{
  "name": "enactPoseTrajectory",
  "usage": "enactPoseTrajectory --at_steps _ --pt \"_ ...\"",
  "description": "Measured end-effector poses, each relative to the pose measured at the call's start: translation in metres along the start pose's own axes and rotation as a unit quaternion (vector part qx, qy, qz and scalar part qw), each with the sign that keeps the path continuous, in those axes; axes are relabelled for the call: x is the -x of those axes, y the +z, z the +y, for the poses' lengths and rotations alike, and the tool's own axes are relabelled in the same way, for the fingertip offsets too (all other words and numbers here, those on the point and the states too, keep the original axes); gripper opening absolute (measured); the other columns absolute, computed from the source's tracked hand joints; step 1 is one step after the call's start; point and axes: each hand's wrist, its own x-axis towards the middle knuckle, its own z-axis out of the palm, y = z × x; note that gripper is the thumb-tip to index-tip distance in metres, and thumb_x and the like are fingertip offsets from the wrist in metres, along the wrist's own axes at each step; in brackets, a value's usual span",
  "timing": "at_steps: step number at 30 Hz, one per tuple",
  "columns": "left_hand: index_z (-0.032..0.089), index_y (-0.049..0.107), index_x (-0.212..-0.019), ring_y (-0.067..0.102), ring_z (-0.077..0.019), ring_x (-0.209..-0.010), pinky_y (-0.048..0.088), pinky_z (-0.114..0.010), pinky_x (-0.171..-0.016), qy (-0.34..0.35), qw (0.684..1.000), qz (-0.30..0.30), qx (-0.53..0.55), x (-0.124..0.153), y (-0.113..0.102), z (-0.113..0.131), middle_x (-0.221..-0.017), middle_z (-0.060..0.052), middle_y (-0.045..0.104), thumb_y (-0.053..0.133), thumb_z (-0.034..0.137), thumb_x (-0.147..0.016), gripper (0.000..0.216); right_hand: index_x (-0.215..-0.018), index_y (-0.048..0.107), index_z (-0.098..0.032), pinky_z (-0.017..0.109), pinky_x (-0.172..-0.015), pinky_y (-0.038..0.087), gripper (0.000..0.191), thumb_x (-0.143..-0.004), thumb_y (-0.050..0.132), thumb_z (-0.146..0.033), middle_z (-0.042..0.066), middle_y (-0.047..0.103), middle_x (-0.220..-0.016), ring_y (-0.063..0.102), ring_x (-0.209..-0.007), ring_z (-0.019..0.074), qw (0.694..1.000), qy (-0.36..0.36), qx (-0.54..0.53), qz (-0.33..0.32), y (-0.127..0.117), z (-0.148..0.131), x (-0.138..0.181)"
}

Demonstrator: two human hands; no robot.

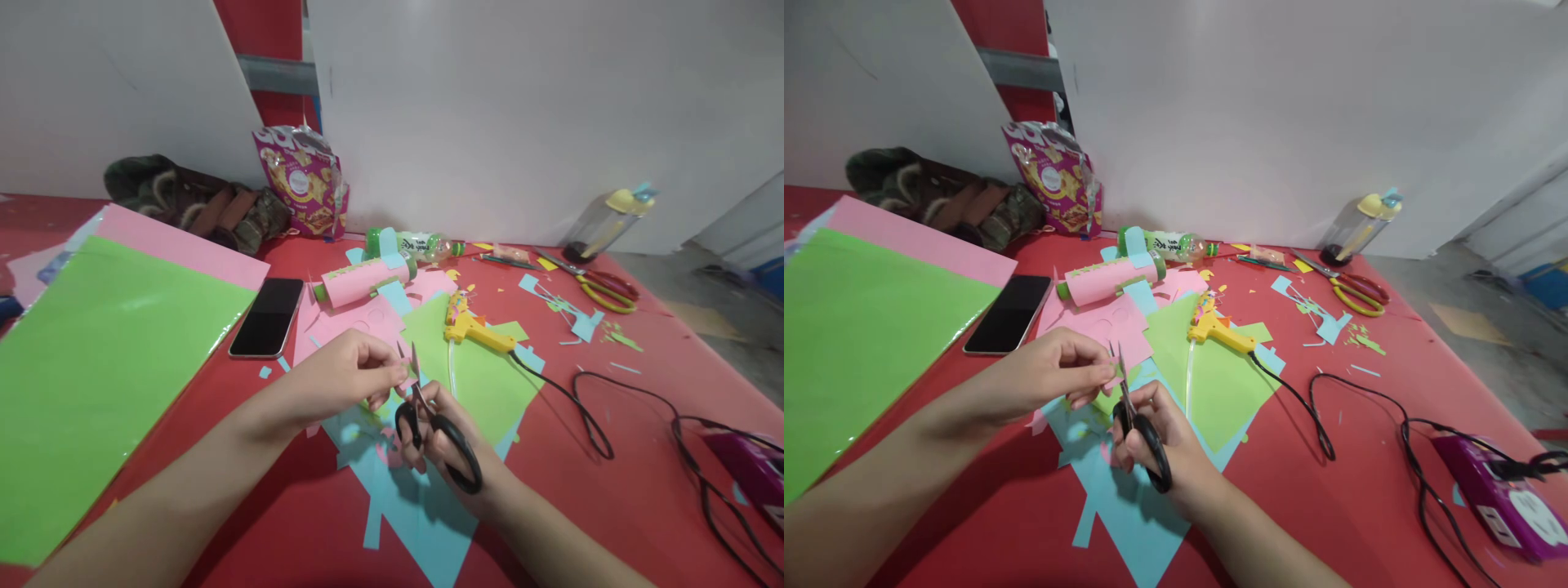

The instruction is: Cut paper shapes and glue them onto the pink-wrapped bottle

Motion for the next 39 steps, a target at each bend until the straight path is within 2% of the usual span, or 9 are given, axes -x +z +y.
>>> enactPoseTrajectory --at_steps 16,28,39 --pt "0.013 0.047 -0.048 0.037 -0.0056 -0.042 0.028 -0.019 -0.045 0.006 0.995 0.058 0.081 -0.002 0.012 -0.004 -0.041 0.005 0.041 0.047 0.025 -0.072 0.026 -0.080 0.037 -0.021 0.022 -0.049 0.029 0.042 -0.063 0.062 -0.050 -0.004 0.046 -0.067 0.041 -0.050 0.0062 1.000 -0.009 0.004 0.021 0.001 0.001 0.000" --pt "0.013 0.048 -0.048 0.038 -0.0053 -0.041 0.028 -0.019 -0.045 -0.002 0.998 0.033 0.060 0.000 0.009 -0.001 -0.041 0.005 0.041 0.046 0.019 -0.072 0.024 -0.082 0.037 -0.023 0.025 -0.053 0.030 0.038 -0.066 0.061 -0.048 -0.003 0.045 -0.071 0.039 -0.051 0.0071 1.000 0.006 -0.024 -0.013 0.003 -0.003 0.001" --pt "0.013 0.048 -0.049 0.038 -0.0061 -0.044 0.031 -0.020 -0.047 -0.001 0.995 0.060 0.077 0.000 0.015 -0.001 -0.043 0.005 0.041 0.046 0.021 -0.073 0.025 -0.081 0.035 -0.021 0.023 -0.049 0.029 0.043 -0.063 0.061 -0.052 -0.003 0.046 -0.070 0.039 -0.049 0.0064 0.999 -0.020 0.023 0.025 0.003 0.001 0.000"
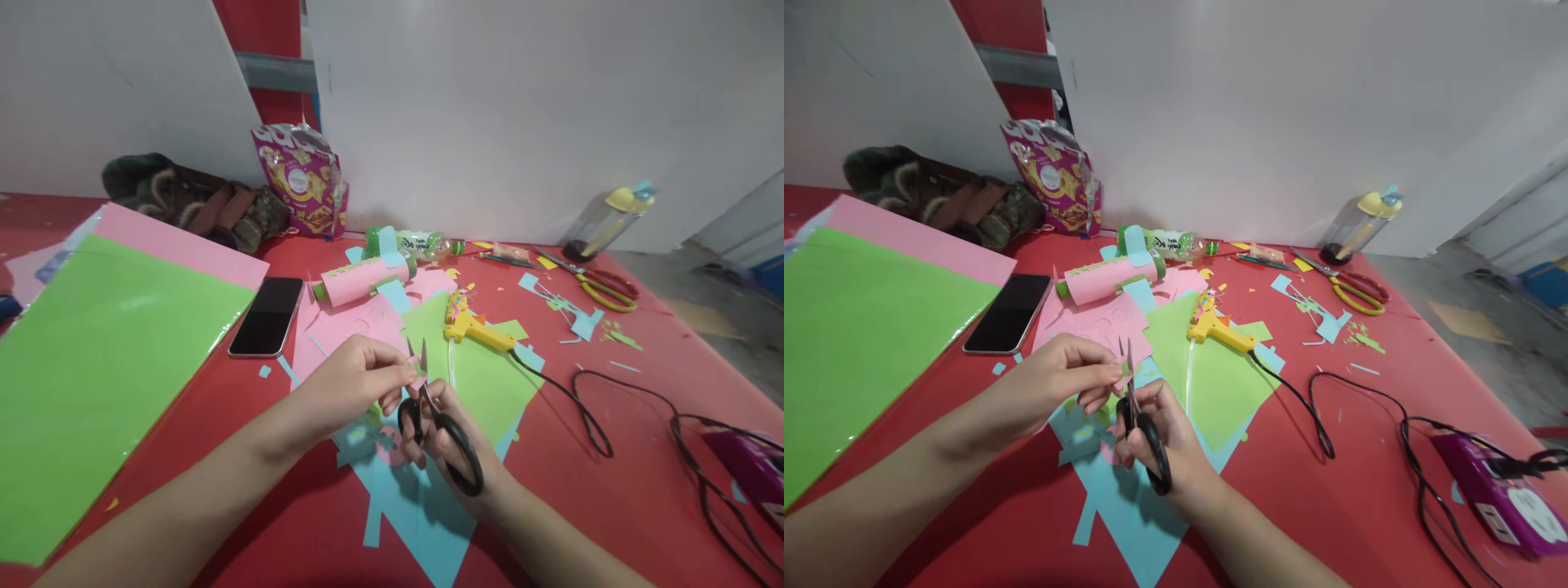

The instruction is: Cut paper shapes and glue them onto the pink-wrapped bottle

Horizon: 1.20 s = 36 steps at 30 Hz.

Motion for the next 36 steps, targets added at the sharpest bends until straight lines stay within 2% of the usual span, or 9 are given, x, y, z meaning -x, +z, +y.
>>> enactPoseTrajectory --at_steps 9,19,36 --pt "0.014 0.042 -0.043 0.042 -0.0062 -0.043 0.033 -0.019 -0.048 0.000 0.998 0.000 0.056 0.000 0.005 -0.002 -0.042 0.005 0.041 0.045 0.018 -0.073 0.030 -0.084 0.038 -0.023 0.028 -0.056 0.036 0.040 -0.065 0.059 -0.051 -0.001 0.045 -0.073 0.041 -0.054 0.0098 1.000 -0.020 0.013 0.007 -0.001 0.001 0.000" --pt "0.014 0.039 -0.043 0.044 -0.0057 -0.041 0.033 -0.019 -0.045 0.011 0.998 0.017 0.066 0.000 0.011 -0.002 -0.040 0.005 0.040 0.044 0.020 -0.074 0.033 -0.083 0.036 -0.023 0.025 -0.050 0.033 0.040 -0.066 0.059 -0.051 -0.002 0.044 -0.071 0.039 -0.053 0.0092 0.999 -0.037 0.029 0.020 0.001 0.002 0.000" --pt "0.013 0.051 -0.054 0.045 -0.0072 -0.041 0.032 -0.020 -0.045 0.006 0.998 0.037 0.051 0.000 0.014 -0.003 -0.041 0.005 0.039 0.044 0.024 -0.075 0.025 -0.080 0.035 -0.023 0.022 -0.047 0.032 0.039 -0.065 0.061 -0.049 -0.004 0.039 -0.071 0.039 -0.050 0.0065 0.996 -0.049 0.051 0.046 0.000 0.004 -0.001"
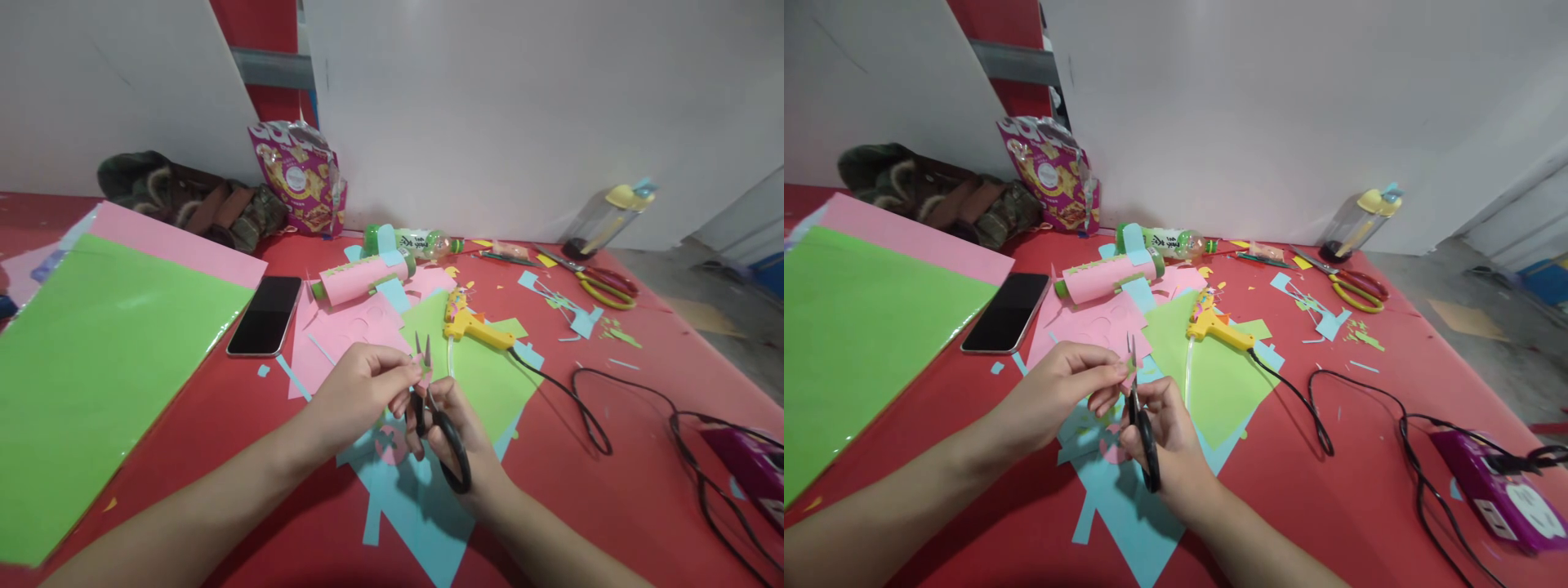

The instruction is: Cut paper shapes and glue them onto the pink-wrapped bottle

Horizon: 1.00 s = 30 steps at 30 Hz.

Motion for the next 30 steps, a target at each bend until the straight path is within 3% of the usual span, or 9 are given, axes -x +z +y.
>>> enactPoseTrajectory --at_steps 22,30 --pt "0.014 0.045 -0.047 0.038 -0.0067 -0.043 0.030 -0.021 -0.048 0.011 1.000 0.000 -0.018 -0.0005 -0.0018 -0.0010 -0.042 0.004 0.040 0.043 0.024 -0.076 0.030 -0.081 0.037 -0.022 0.019 -0.042 0.034 0.041 -0.064 0.061 -0.050 -0.006 0.043 -0.065 0.040 -0.044 0.0042 0.999 0.009 0.030 0.035 0.0014 -0.0013 0.0006" --pt "0.014 0.041 -0.044 0.037 -0.0068 -0.044 0.030 -0.021 -0.048 0.012 1.000 -0.003 -0.020 -0.0031 -0.0030 -0.0025 -0.042 0.004 0.039 0.044 0.024 -0.075 0.033 -0.079 0.037 -0.022 0.016 -0.037 0.029 0.041 -0.062 0.064 -0.047 -0.008 0.042 -0.063 0.038 -0.038 0.0013 0.999 0.015 0.011 0.049 0.0028 -0.0005 -0.0018"
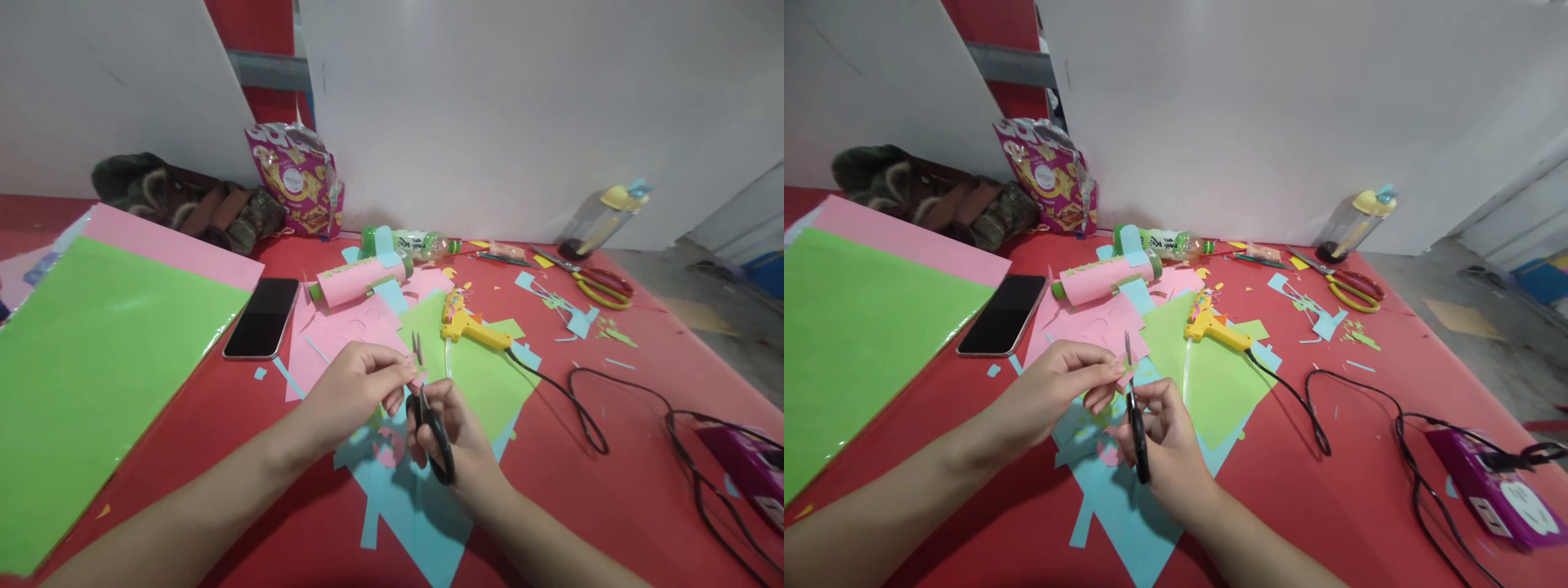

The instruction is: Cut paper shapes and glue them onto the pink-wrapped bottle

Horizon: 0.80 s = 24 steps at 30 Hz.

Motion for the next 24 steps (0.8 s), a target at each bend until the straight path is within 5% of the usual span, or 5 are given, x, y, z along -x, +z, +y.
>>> enactPoseTrajectory --at_steps 6,10,17,24 --pt "0.014 0.043 -0.046 0.037 -0.0060 -0.043 0.030 -0.019 -0.047 -0.018 0.999 -0.028 -0.036 0.000 -0.005 0.002 -0.042 0.004 0.040 0.044 0.023 -0.074 0.030 -0.086 0.035 -0.023 0.018 -0.040 0.036 0.040 -0.065 0.063 -0.045 -0.008 0.045 -0.062 0.046 -0.040 0.0038 0.999 -0.002 -0.039 0.014 -0.004 0.003 -0.003" --pt "0.013 0.048 -0.049 0.038 -0.0060 -0.044 0.029 -0.018 -0.045 -0.035 0.990 -0.098 -0.098 0.000 -0.013 0.003 -0.044 0.004 0.041 0.044 0.023 -0.073 0.025 -0.088 0.036 -0.024 0.020 -0.048 0.040 0.045 -0.062 0.065 -0.046 -0.006 0.048 -0.069 0.052 -0.052 0.0069 0.997 -0.025 -0.072 0.020 -0.007 0.001 -0.005" --pt "0.012 0.051 -0.051 0.033 -0.0046 -0.041 0.023 -0.016 -0.039 -0.030 0.949 -0.232 -0.214 0.000 -0.019 0.002 -0.043 0.005 0.041 0.042 0.017 -0.068 0.020 -0.085 0.035 -0.025 0.016 -0.054 0.040 0.046 -0.058 0.072 -0.017 -0.007 0.047 -0.072 0.050 -0.060 0.0046 0.997 -0.009 -0.067 0.037 -0.003 -0.009 -0.005" --pt "0.012 0.046 -0.046 0.035 -0.0045 -0.044 0.023 -0.016 -0.040 0.003 0.926 -0.280 -0.252 -0.001 -0.019 0.000 -0.046 0.004 0.044 0.041 0.010 -0.061 0.016 -0.085 0.034 -0.024 0.014 -0.052 0.040 0.048 -0.056 0.070 -0.009 -0.008 0.046 -0.070 0.047 -0.057 0.0038 0.999 0.014 -0.033 -0.006 0.001 -0.010 -0.003"
